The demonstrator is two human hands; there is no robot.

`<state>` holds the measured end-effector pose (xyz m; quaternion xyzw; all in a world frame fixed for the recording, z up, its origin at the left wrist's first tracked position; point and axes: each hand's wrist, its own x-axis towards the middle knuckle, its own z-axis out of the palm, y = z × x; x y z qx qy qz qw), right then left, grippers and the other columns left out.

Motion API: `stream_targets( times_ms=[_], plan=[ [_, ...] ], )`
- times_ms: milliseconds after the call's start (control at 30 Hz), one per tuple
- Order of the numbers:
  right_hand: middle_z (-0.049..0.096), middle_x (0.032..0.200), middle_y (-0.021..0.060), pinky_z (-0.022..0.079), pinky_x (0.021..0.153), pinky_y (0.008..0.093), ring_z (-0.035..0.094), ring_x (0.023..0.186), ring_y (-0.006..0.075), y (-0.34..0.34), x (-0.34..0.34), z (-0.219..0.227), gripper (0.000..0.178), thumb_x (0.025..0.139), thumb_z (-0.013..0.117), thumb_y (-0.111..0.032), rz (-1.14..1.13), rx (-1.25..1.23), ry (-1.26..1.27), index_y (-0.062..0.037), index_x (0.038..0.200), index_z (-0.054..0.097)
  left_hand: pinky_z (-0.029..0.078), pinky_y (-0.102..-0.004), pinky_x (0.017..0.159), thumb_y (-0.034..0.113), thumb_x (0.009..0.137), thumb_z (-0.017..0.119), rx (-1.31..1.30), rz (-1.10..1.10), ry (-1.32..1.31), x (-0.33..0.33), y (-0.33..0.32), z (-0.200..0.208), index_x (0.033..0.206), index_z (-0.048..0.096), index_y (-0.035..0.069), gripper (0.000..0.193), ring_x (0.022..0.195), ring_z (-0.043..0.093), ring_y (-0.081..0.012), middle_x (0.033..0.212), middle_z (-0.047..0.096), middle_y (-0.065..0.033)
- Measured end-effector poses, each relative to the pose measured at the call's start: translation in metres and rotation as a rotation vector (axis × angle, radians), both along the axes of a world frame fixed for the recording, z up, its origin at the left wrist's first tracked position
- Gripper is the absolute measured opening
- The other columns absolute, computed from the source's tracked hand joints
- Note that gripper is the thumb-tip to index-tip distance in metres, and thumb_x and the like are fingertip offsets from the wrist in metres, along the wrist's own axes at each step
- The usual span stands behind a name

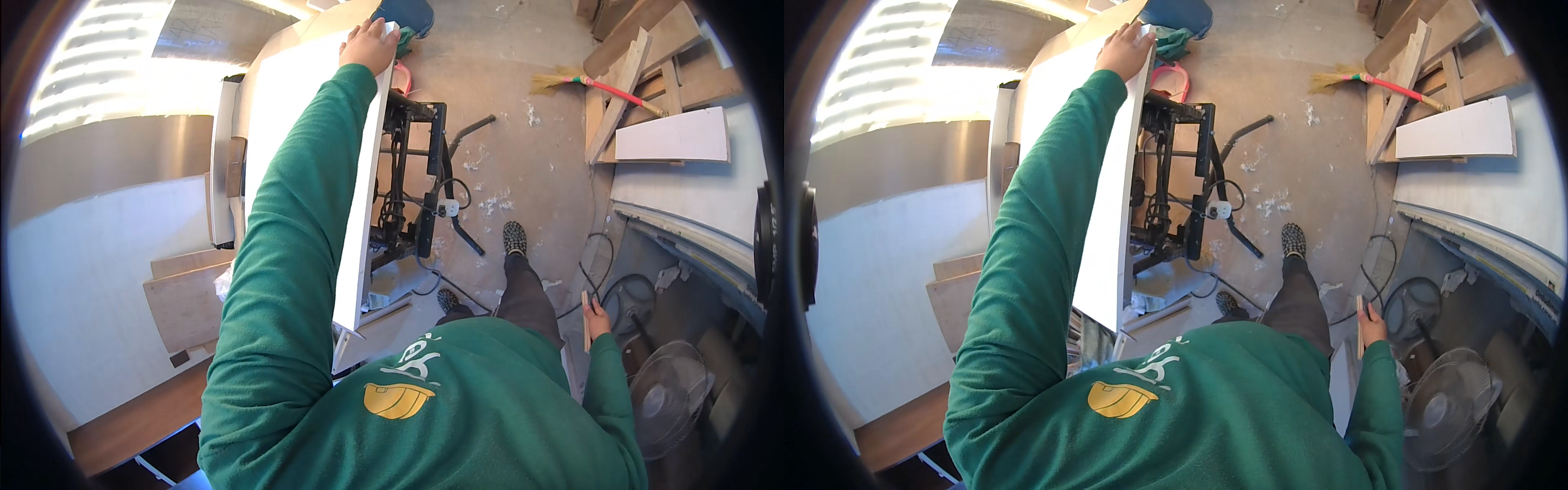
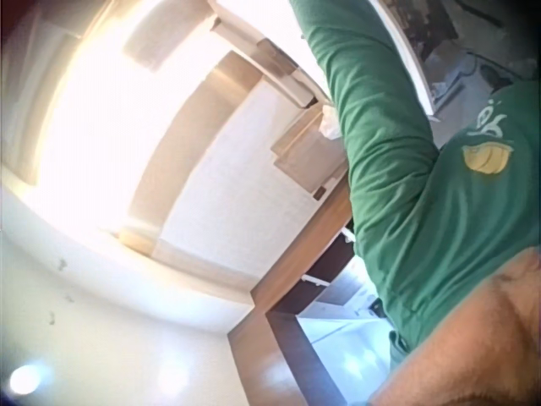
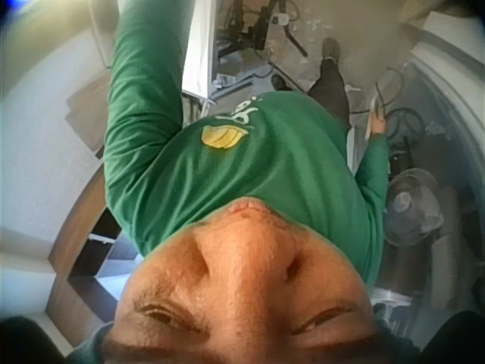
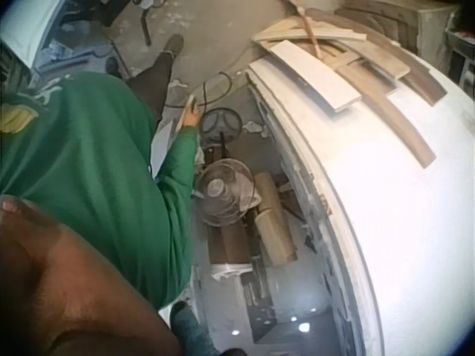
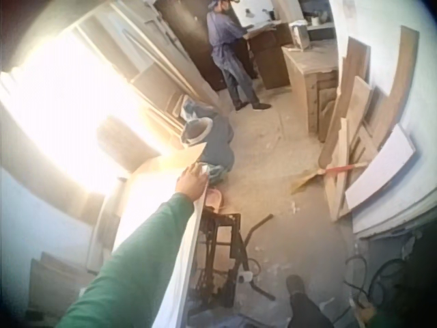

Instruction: The person sands the edge of a white board using a sanding block, then uses a utility knife to trim a plastic film along the edge of the board.

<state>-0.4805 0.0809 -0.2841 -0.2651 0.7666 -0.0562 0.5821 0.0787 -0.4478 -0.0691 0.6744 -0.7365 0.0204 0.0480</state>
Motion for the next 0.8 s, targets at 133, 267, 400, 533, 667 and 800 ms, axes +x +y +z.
stream_targets(
  times_ms=[133,267,400,533,667,800],
  plan=[
    [0.058,0.145,0.0186,0.040,0.112,0.0327,0.054,0.134,0.0275,-0.001,-0.019,-0.009,0.061,0.098,0.066,-0.031,0.067,0.031,0.060,0.0001,0.147,0.051,0.027,-0.0557,0.120,0.047,0.104,0.040,-0.082,0.006,-0.024,-0.006,0.021,-0.006,0.151,0.043,0.010,0.060,0.147,0.037,-0.0365,0.159,0.041,-0.0169],
    [0.053,0.150,0.0197,0.037,0.115,0.0343,0.051,0.138,0.0295,-0.022,-0.036,-0.033,0.065,0.096,0.068,-0.034,0.126,-0.009,0.081,-0.0005,0.148,0.049,0.019,-0.0567,0.122,0.034,0.106,0.040,-0.029,-0.011,0.001,-0.006,0.109,-0.003,0.153,0.039,0.007,0.055,0.151,0.031,-0.0324,0.162,0.036,-0.0166],
    [0.050,0.151,0.0229,0.036,0.115,0.0344,0.048,0.140,0.0319,-0.079,-0.022,-0.044,0.074,0.095,0.069,-0.037,0.147,-0.128,0.065,0.0043,0.150,0.043,0.016,-0.0578,0.123,0.026,0.104,0.044,-0.009,0.022,-0.054,0.008,0.237,0.006,0.152,0.041,0.004,0.052,0.152,0.029,-0.0328,0.161,0.036,-0.0172],
    [0.047,0.152,0.0236,0.039,0.112,0.0367,0.049,0.138,0.0335,-0.167,0.045,-0.018,0.076,0.097,0.065,-0.038,0.133,-0.311,-0.094,0.0031,0.154,0.038,0.016,-0.0520,0.125,0.016,0.100,0.048,0.107,-0.010,-0.156,0.016,0.358,0.030,0.156,0.038,0.011,0.056,0.152,0.029,-0.0276,0.163,0.036,-0.0096],
    [0.055,0.136,0.0129,0.051,0.085,0.0349,0.056,0.105,0.0221,-0.247,0.161,0.086,0.067,0.101,0.057,-0.042,0.020,-0.305,-0.377,-0.0139,0.159,0.036,0.016,-0.0504,0.126,0.016,0.103,0.047,0.195,0.029,-0.170,0.030,0.453,0.035,0.156,0.038,0.012,0.054,0.153,0.029,-0.0269,0.163,0.036,-0.0086],
    [0.053,0.141,0.0130,0.053,0.084,0.0328,0.059,0.108,0.0198,-0.284,0.252,0.136,0.064,0.104,0.055,-0.038,0.183,-0.635,-0.518,-0.0180,0.160,0.034,0.016,-0.0506,0.126,0.016,0.103,0.048,0.113,0.130,-0.070,0.033,0.504,0.027,0.155,0.040,0.012,0.053,0.152,0.031,-0.0272,0.162,0.037,-0.0085]
  ],
)
